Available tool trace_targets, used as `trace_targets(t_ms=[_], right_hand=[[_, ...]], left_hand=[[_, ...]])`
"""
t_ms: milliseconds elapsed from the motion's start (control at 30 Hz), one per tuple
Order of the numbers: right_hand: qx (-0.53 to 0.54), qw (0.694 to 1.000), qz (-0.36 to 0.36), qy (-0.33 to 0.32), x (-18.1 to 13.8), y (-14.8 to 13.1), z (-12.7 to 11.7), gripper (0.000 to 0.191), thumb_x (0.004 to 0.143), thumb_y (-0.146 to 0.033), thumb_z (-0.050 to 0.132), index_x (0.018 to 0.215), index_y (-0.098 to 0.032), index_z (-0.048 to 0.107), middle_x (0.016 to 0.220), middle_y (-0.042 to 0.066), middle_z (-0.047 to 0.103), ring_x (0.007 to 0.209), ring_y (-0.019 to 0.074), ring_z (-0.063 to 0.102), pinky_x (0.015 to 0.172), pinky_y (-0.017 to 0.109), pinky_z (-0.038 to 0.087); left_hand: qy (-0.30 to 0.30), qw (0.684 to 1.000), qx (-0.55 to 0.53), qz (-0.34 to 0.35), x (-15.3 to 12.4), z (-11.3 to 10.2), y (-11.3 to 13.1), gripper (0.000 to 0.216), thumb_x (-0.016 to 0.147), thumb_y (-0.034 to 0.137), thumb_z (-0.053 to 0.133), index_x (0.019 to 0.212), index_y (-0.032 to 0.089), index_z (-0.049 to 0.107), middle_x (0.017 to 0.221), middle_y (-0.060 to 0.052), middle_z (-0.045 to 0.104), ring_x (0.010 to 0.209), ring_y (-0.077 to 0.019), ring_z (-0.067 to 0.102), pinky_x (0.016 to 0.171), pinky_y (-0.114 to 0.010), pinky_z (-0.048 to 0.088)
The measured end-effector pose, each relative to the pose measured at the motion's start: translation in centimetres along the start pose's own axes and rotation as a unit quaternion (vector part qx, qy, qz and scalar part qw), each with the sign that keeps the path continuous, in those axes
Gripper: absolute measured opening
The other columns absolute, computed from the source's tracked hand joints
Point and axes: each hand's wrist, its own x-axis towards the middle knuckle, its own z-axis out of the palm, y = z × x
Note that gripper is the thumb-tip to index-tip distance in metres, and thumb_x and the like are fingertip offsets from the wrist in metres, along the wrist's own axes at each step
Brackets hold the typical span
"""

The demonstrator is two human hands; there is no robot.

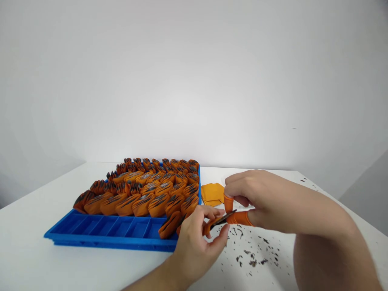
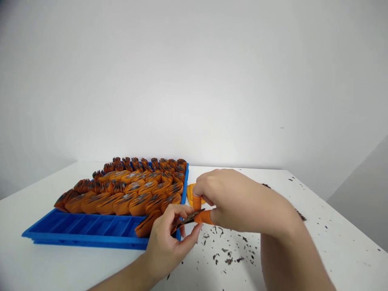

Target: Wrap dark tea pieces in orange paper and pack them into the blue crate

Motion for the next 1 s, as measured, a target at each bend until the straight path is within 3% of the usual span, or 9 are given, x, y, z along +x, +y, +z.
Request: trace_targets(t_ms=[167, 333, 500, 733, 1000], right_hand=[[0.027, 0.999, -0.024, -0.008, 0.9, -0.8, 0.0, 0.018, 0.082, -0.01, 0.08, 0.085, -0.023, 0.069, 0.082, -0.005, 0.063, 0.071, 0.0111, 0.05, 0.062, 0.027, 0.033], [0.034, 0.999, -0.032, 0.011, 1.3, -0.2, -0.2, 0.017, 0.084, -0.012, 0.082, 0.086, -0.022, 0.068, 0.084, -0.004, 0.061, 0.072, 0.012, 0.049, 0.061, 0.026, 0.034], [0.035, 0.996, -0.074, 0.02, 1.4, 0.2, -0.2, 0.013, 0.091, -0.012, 0.077, 0.083, -0.021, 0.071, 0.079, -0.003, 0.057, 0.071, 0.0127, 0.046, 0.061, 0.027, 0.032], [0.082, 0.987, -0.123, 0.061, 1.9, 0.5, -0.3, 0.019, 0.086, -0.002, 0.073, 0.081, -0.02, 0.068, 0.078, -0.004, 0.052, 0.073, 0.0108, 0.048, 0.061, 0.025, 0.033], [0.094, 0.992, -0.081, 0.028, 2.7, 0.8, 0.0, 0.012, 0.085, -0.014, 0.084, 0.089, -0.021, 0.075, 0.085, -0.002, 0.06, 0.076, 0.013, 0.052, 0.062, 0.025, 0.036]], left_hand=[[0.0, 0.999, -0.025, -0.047, 0.2, 0.1, 0.4, 0.033, 0.082, 0.015, 0.078, 0.099, 0.027, 0.052, 0.101, 0.002, 0.08, 0.058, -0.0097, 0.065, 0.054, -0.022, 0.057], [0.016, 0.991, -0.101, -0.092, 0.3, 0.2, 0.4, 0.033, 0.083, 0.018, 0.079, 0.098, 0.026, 0.051, 0.103, -0.002, 0.08, 0.077, -0.0162, 0.077, 0.056, -0.02, 0.059], [0.025, 0.992, -0.077, -0.101, 0.2, 0.4, 0.2, 0.033, 0.086, 0.023, 0.08, 0.098, 0.026, 0.05, 0.087, 0.005, 0.07, 0.053, -0.0073, 0.062, 0.054, -0.02, 0.055], [0.051, 0.981, -0.139, -0.122, 0.1, 0.5, 0.3, 0.033, 0.091, 0.027, 0.08, 0.096, 0.026, 0.048, 0.084, 0.007, 0.06, 0.059, -0.0078, 0.059, 0.058, -0.021, 0.055], [0.074, 0.971, -0.193, -0.116, 0.3, 0.7, 0.4, 0.039, 0.088, 0.021, 0.082, 0.094, 0.026, 0.044, 0.094, 0.003, 0.067, 0.069, -0.0113, 0.067, 0.061, -0.022, 0.057]])
